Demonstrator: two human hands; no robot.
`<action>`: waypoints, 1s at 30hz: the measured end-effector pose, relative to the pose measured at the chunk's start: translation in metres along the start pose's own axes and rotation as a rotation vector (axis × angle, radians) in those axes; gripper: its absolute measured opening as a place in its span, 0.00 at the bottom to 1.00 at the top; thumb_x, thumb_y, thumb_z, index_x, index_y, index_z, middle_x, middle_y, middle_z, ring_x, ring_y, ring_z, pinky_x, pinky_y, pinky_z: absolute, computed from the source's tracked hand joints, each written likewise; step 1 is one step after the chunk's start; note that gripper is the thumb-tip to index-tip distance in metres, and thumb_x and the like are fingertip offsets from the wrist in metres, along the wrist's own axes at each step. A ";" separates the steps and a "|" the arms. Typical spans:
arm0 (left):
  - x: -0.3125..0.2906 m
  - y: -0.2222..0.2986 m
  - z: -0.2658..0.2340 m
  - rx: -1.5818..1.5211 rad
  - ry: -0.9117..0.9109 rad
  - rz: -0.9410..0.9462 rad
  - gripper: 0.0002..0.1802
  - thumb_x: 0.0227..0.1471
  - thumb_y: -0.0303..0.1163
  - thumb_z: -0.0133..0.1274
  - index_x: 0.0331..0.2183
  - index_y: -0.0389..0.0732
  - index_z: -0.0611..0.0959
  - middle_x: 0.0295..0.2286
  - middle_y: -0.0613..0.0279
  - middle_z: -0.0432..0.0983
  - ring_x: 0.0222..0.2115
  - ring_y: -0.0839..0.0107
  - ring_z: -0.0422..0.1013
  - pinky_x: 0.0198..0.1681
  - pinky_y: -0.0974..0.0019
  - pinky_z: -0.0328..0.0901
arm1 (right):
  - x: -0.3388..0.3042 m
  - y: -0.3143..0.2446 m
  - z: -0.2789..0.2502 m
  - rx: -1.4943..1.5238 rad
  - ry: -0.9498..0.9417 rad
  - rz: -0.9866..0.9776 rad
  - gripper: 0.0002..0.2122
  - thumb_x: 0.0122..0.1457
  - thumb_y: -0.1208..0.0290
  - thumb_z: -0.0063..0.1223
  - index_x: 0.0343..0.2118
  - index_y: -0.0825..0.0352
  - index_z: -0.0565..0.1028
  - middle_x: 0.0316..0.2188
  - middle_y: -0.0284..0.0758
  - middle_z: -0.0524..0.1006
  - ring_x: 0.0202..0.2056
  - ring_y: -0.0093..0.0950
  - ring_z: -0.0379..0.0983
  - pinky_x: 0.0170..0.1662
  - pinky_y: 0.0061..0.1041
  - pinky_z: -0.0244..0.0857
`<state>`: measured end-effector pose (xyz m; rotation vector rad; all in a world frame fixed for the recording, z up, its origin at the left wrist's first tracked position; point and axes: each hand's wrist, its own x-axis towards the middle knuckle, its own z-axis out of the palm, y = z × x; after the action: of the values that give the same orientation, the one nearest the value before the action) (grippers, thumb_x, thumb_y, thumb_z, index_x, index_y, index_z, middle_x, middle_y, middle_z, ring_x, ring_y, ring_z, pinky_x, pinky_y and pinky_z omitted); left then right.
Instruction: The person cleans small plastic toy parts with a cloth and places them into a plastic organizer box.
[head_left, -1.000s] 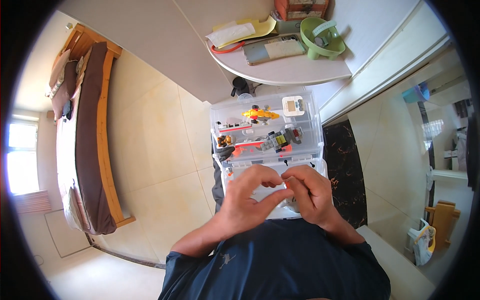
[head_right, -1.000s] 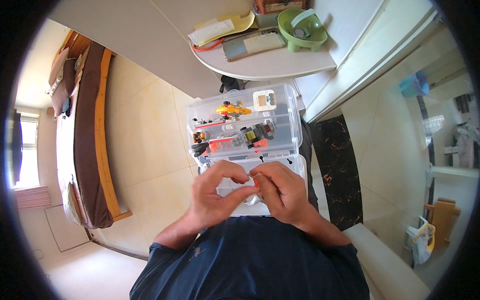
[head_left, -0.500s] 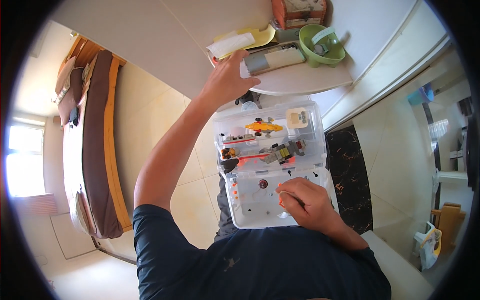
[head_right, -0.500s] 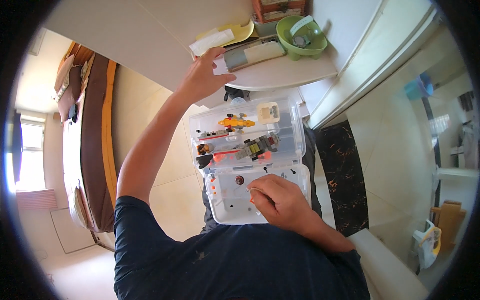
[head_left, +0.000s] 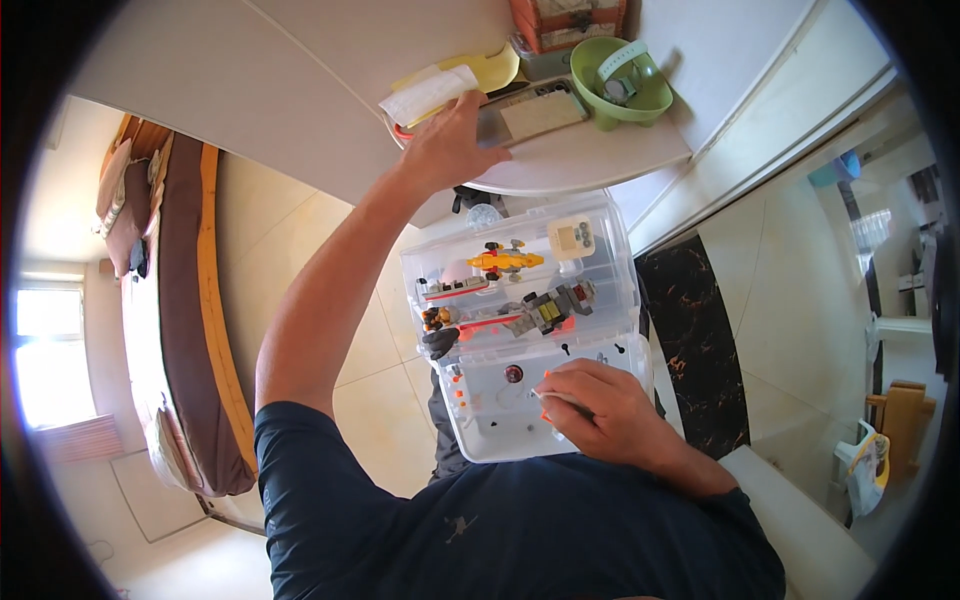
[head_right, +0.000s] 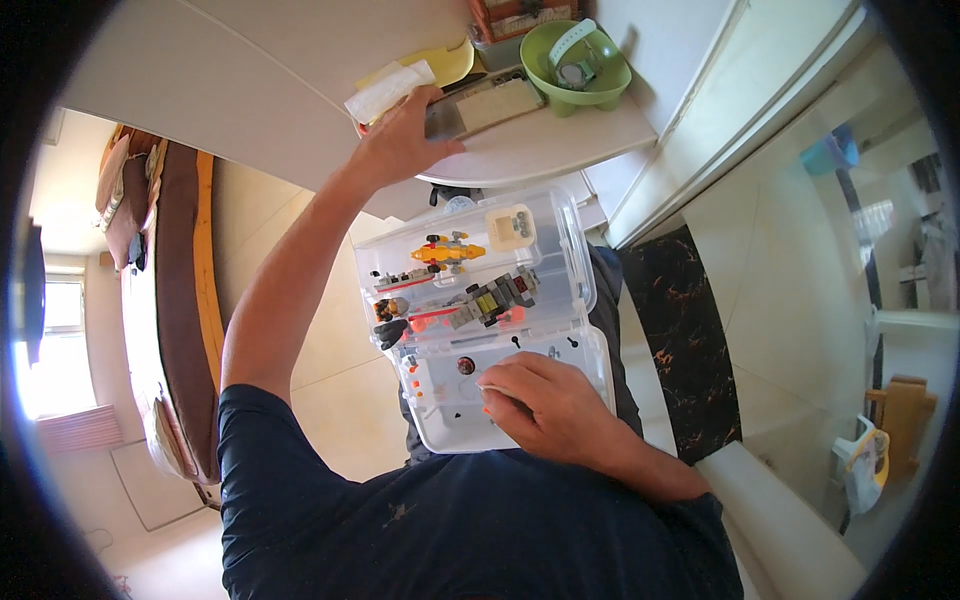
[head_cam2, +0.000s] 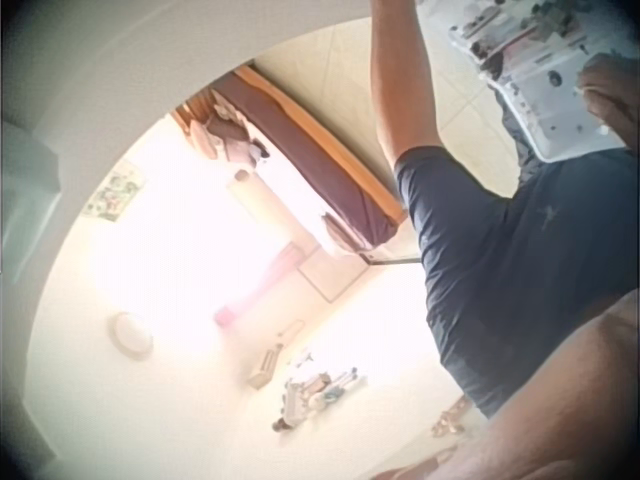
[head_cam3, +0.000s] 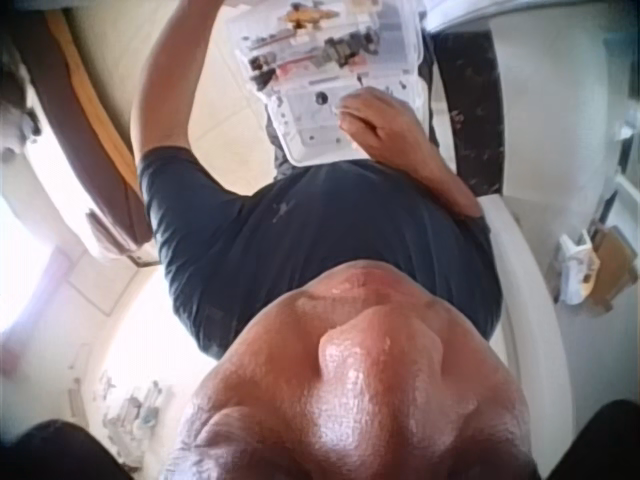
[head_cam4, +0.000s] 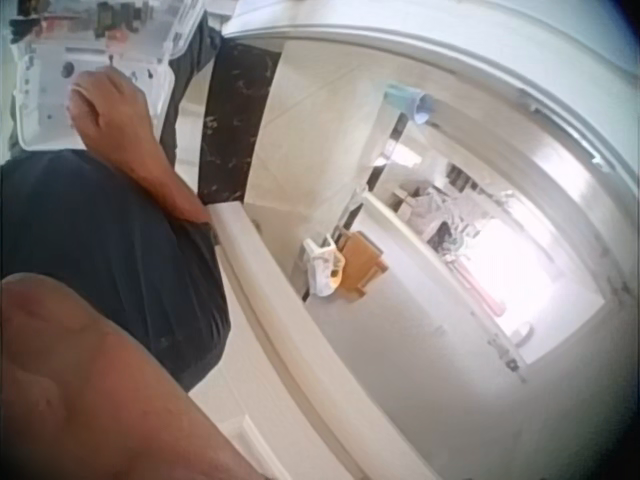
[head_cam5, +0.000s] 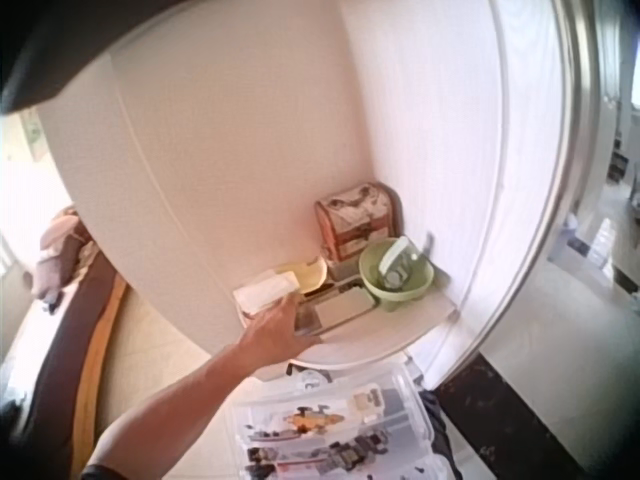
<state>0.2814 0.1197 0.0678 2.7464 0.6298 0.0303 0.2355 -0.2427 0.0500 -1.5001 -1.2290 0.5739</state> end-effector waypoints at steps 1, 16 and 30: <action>0.001 -0.006 0.002 0.001 0.038 0.038 0.48 0.49 0.48 0.72 0.64 0.37 0.71 0.57 0.38 0.75 0.57 0.43 0.74 0.62 0.49 0.67 | -0.001 -0.001 0.001 -0.009 -0.006 -0.001 0.09 0.59 0.79 0.64 0.42 0.68 0.81 0.36 0.42 0.82 0.36 0.42 0.82 0.41 0.36 0.77; -0.037 0.006 -0.004 0.093 0.026 -0.006 0.56 0.44 0.60 0.71 0.65 0.38 0.71 0.61 0.41 0.72 0.60 0.47 0.72 0.64 0.49 0.66 | -0.007 -0.010 0.008 -0.072 0.011 0.030 0.08 0.59 0.77 0.65 0.41 0.68 0.82 0.37 0.41 0.83 0.38 0.40 0.83 0.41 0.36 0.78; -0.047 -0.012 -0.002 -0.043 -0.057 0.167 0.57 0.39 0.53 0.79 0.65 0.41 0.71 0.57 0.42 0.72 0.58 0.48 0.72 0.63 0.52 0.67 | -0.007 -0.020 0.010 -0.098 0.019 0.072 0.08 0.58 0.79 0.67 0.40 0.70 0.82 0.37 0.43 0.84 0.37 0.40 0.84 0.40 0.35 0.78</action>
<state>0.2334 0.1107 0.0680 2.7404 0.3791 0.0040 0.2170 -0.2466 0.0630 -1.6333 -1.2077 0.5527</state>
